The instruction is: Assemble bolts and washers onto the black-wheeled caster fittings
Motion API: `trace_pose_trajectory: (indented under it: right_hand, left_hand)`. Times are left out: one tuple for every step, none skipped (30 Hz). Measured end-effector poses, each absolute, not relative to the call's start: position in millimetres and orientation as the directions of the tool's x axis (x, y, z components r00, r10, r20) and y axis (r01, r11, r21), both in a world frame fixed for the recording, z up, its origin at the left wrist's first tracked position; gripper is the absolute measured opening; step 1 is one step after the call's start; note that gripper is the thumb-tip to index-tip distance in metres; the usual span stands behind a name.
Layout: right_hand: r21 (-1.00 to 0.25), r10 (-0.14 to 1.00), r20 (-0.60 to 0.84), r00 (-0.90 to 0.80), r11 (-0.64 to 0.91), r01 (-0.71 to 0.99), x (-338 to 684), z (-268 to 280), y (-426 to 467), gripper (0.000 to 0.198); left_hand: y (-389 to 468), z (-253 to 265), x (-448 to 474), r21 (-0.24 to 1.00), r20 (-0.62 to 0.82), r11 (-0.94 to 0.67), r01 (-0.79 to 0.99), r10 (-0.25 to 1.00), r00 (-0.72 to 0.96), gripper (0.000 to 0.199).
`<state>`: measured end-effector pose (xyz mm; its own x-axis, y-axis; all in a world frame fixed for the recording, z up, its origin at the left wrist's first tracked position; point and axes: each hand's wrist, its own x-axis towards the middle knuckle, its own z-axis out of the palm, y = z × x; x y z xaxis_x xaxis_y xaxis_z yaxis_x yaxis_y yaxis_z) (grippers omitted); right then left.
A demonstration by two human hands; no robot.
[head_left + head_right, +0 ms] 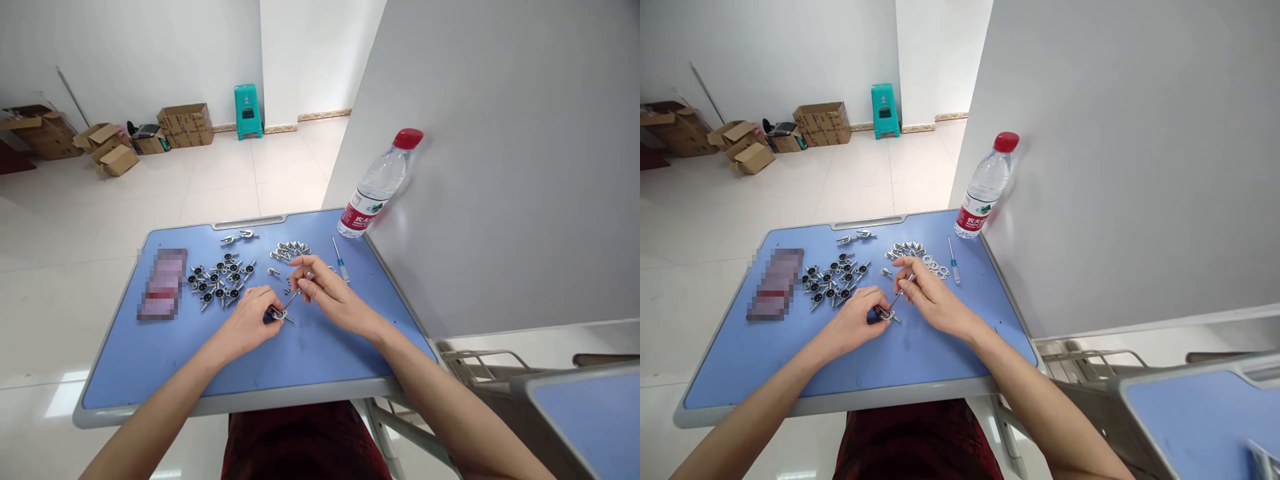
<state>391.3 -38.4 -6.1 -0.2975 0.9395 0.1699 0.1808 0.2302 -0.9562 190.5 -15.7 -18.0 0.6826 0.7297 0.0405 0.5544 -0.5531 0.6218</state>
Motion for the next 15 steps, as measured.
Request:
trace_pose_trajectory:
  right_hand:
    - [-0.95,0.939,0.192,-0.285,0.251,0.186,389.0,-7.9,-38.2,0.027]
    - [-0.946,0.94,0.218,-0.263,0.27,0.18,386.6,-10.1,-37.9,0.03]
    - [-0.941,0.939,0.251,-0.234,0.293,0.167,384.2,-12.4,-37.4,0.03]
    - [-0.935,0.936,0.289,-0.199,0.321,0.15,381.8,-14.8,-36.8,0.028]
    - [-0.924,0.928,0.332,-0.169,0.356,0.139,379.4,-17.0,-36.1,0.025]
    - [-0.909,0.914,0.378,-0.15,0.397,0.13,377.0,-19.0,-35.6,0.021]
    - [-0.889,0.895,0.421,-0.146,0.439,0.127,374.5,-20.8,-35.1,0.018]
    - [-0.868,0.874,0.459,-0.158,0.479,0.128,372.2,-22.4,-34.7,0.015]
    - [-0.846,0.853,0.491,-0.178,0.516,0.137,369.9,-23.9,-34.4,0.015]
    - [-0.82,0.832,0.518,-0.2,0.549,0.158,367.7,-25.3,-34.2,0.016]
    - [-0.791,0.812,0.541,-0.219,0.58,0.194,365.8,-26.6,-34.1,0.018]
    - [-0.759,0.794,0.561,-0.234,0.606,0.24,364.2,-27.7,-34.1,0.019]
    - [-0.724,0.779,0.577,-0.246,0.627,0.287,362.9,-28.7,-34.1,0.019]
    - [-0.692,0.766,0.589,-0.257,0.643,0.328,362.0,-29.6,-34.1,0.018]
    - [-0.668,0.757,0.596,-0.269,0.653,0.358,361.4,-30.2,-34.3,0.017]
  left_hand:
    - [-15.9,-18.3,190.5,0.625,0.04,-0.551,0.553,0.731,0.682,0.014]
    - [-16.0,-18.6,190.4,0.629,0.04,-0.548,0.551,0.731,0.681,0.014]
    - [-16.2,-19.0,190.2,0.634,0.04,-0.545,0.549,0.731,0.681,0.013]
    - [-16.3,-19.6,190.0,0.637,0.04,-0.543,0.547,0.732,0.681,0.012]
    - [-16.3,-20.5,189.8,0.639,0.041,-0.542,0.546,0.732,0.68,0.011]
    - [-16.2,-21.7,189.6,0.638,0.043,-0.543,0.546,0.733,0.678,0.011]
    - [-16.0,-23.2,189.5,0.637,0.048,-0.545,0.545,0.734,0.677,0.01]
    - [-15.7,-24.9,189.5,0.634,0.055,-0.549,0.544,0.734,0.677,0.01]
    - [-15.3,-26.7,189.6,0.632,0.063,-0.554,0.542,0.734,0.676,0.011]
    - [-14.9,-28.6,189.7,0.629,0.072,-0.56,0.54,0.733,0.676,0.013]
    - [-14.5,-30.3,189.9,0.626,0.081,-0.566,0.537,0.732,0.677,0.015]
    - [-14.2,-31.8,190.1,0.623,0.088,-0.571,0.534,0.73,0.678,0.018]
    - [-13.9,-32.9,190.4,0.62,0.092,-0.576,0.533,0.728,0.679,0.02]
    - [-13.7,-33.7,190.6,0.616,0.094,-0.578,0.535,0.728,0.679,0.021]
    - [-13.7,-34.1,190.8,0.612,0.095,-0.58,0.537,0.729,0.678,0.021]
